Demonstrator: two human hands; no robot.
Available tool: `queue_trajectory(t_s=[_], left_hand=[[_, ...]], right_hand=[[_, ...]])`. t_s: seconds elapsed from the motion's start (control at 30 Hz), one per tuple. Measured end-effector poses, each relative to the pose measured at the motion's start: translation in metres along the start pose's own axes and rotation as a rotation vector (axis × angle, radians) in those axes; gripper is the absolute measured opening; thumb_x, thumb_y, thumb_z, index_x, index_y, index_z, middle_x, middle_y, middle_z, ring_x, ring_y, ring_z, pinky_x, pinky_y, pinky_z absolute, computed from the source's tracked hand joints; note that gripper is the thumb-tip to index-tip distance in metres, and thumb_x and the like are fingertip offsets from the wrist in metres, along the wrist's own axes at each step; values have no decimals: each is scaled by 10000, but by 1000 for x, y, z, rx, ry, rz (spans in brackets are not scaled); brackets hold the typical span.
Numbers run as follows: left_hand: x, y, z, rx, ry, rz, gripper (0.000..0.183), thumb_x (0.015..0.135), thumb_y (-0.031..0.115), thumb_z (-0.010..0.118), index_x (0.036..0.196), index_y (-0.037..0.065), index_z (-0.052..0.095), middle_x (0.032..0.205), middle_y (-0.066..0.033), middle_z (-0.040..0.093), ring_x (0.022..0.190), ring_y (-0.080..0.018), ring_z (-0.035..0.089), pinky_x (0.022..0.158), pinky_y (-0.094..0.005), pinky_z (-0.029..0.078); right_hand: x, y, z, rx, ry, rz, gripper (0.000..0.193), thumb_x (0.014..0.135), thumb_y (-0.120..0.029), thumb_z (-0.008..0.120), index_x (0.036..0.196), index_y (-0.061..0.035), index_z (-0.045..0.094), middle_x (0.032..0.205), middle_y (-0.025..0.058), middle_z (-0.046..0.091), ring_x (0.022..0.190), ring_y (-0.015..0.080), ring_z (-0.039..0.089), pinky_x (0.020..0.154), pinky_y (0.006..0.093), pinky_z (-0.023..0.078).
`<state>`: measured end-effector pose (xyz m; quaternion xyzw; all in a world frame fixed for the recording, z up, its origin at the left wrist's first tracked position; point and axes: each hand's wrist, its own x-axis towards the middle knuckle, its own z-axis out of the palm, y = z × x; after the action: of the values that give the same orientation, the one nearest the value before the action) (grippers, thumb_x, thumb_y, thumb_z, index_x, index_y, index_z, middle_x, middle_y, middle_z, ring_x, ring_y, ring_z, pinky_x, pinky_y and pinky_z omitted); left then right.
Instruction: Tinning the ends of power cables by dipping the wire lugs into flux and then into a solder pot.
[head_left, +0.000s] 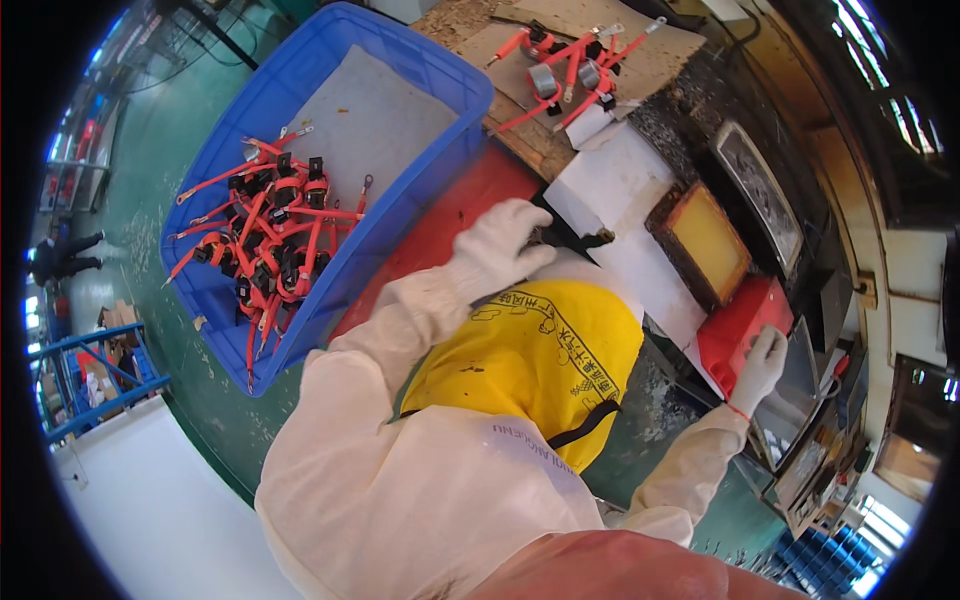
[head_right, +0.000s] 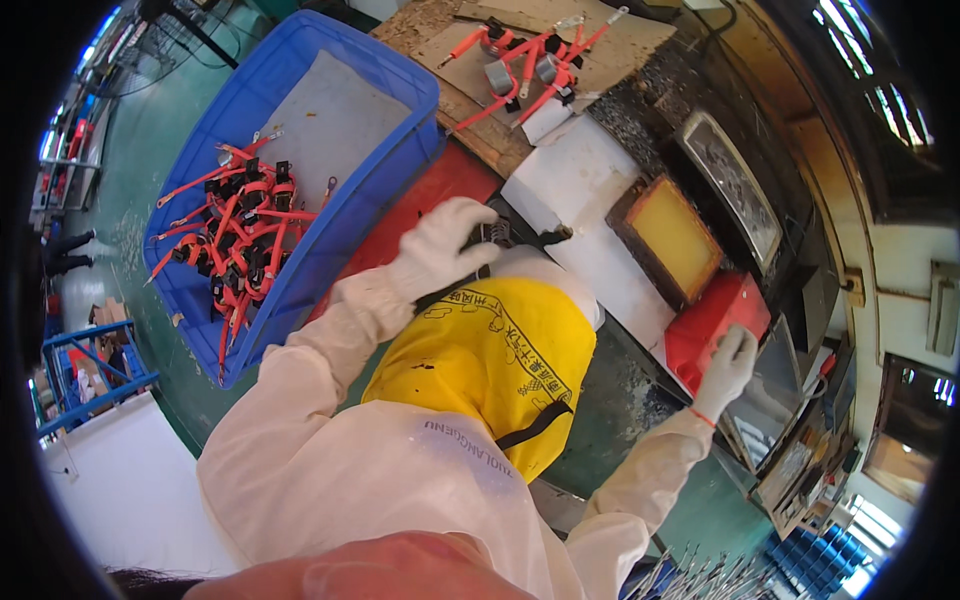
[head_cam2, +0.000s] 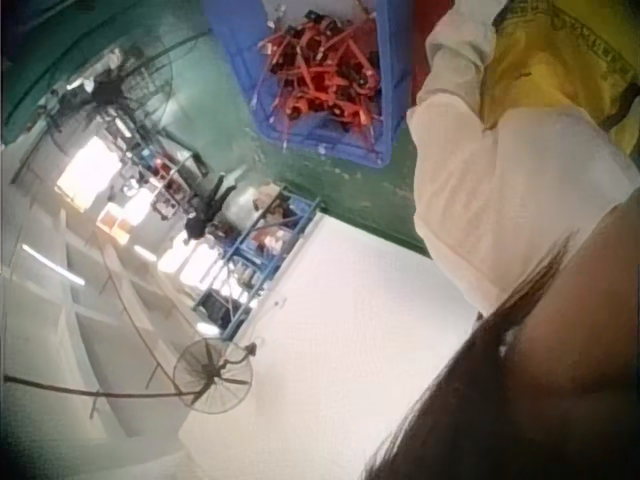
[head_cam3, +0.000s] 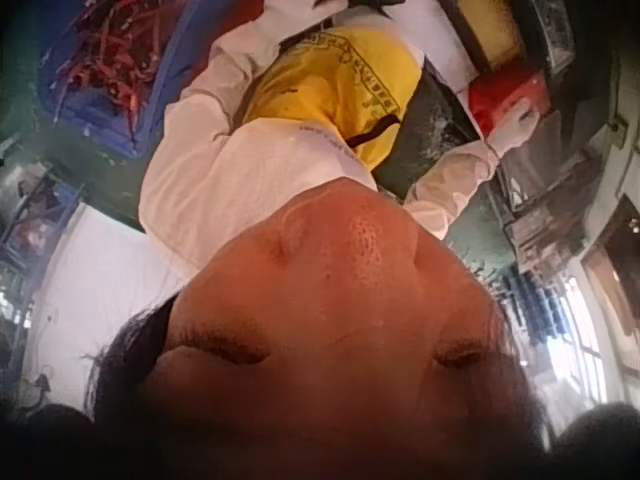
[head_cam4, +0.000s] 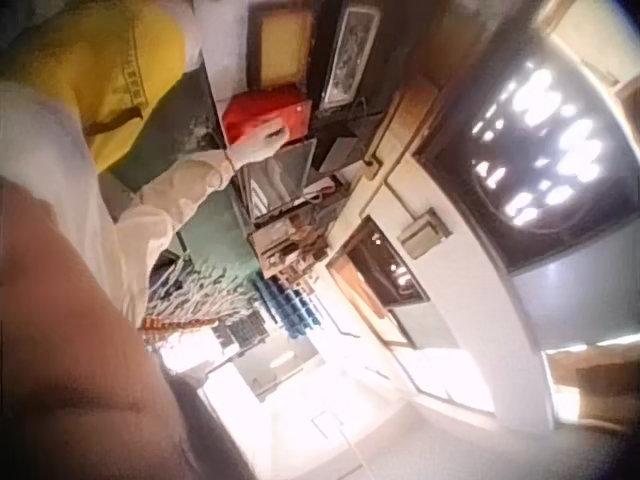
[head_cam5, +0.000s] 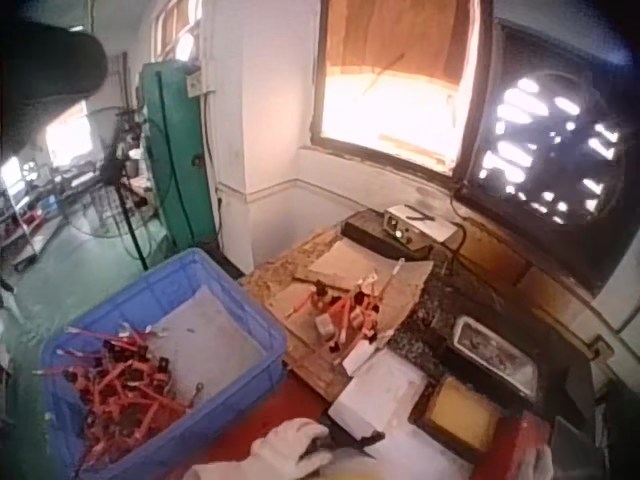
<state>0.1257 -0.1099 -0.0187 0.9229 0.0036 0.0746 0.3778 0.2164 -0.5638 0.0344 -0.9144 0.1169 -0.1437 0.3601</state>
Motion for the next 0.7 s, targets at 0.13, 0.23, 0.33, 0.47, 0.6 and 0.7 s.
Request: queue_trajectory(t_s=[0.13, 0.23, 0.33, 0.47, 0.6, 0.7], left_hand=[[-1, -19, -75, 327, 359, 161, 444, 781, 251, 759, 1176, 111, 614, 1224, -118, 584, 1126, -340, 574, 951, -417, 481], [-13, -33, -108, 519, 362, 11, 538, 778, 253, 753, 1260, 107, 565, 1220, -124, 582, 1142, -369, 555, 956, -430, 475], [-27, -64, -108, 631, 234, -191, 561, 838, 263, 696, 1331, 97, 486, 1223, -134, 584, 1136, -370, 564, 944, -441, 487], [-16, -57, -110, 421, 50, -464, 368, 951, 261, 543, 1287, 132, 465, 1192, -159, 600, 1056, -373, 617, 854, -500, 520], [-10, -58, -109, 376, 17, -488, 358, 978, 290, 497, 1306, 151, 467, 1190, -151, 609, 1039, -375, 633, 852, -502, 521], [-14, -48, -113, 382, 13, -548, 384, 963, 327, 515, 1304, 153, 484, 1215, -149, 604, 1065, -365, 631, 872, -500, 520]], right_hand=[[48, 46, 6, 42, -107, 181, 303, 1021, -312, 552, 997, -25, 648, 765, 8, 602, 649, 96, 534, 567, 265, 436], [54, 71, 21, 35, 56, -16, 334, 1018, -329, 564, 960, -12, 653, 777, 11, 613, 671, 107, 532, 606, 268, 442], [47, 58, 21, 75, 52, 128, 325, 1003, -354, 585, 951, -42, 659, 753, -8, 599, 575, 70, 450, 504, 248, 354], [44, 57, 22, 84, 77, 120, 323, 994, -371, 579, 985, -61, 666, 724, -26, 570, 533, 53, 392, 465, 240, 298], [42, 54, 17, 59, 83, 142, 342, 988, -398, 592, 995, -67, 677, 733, -37, 580, 540, 53, 415, 473, 237, 312], [38, 44, 20, 71, 72, 130, 369, 988, -408, 587, 1040, -57, 689, 768, -25, 604, 556, 56, 431, 489, 233, 330]])
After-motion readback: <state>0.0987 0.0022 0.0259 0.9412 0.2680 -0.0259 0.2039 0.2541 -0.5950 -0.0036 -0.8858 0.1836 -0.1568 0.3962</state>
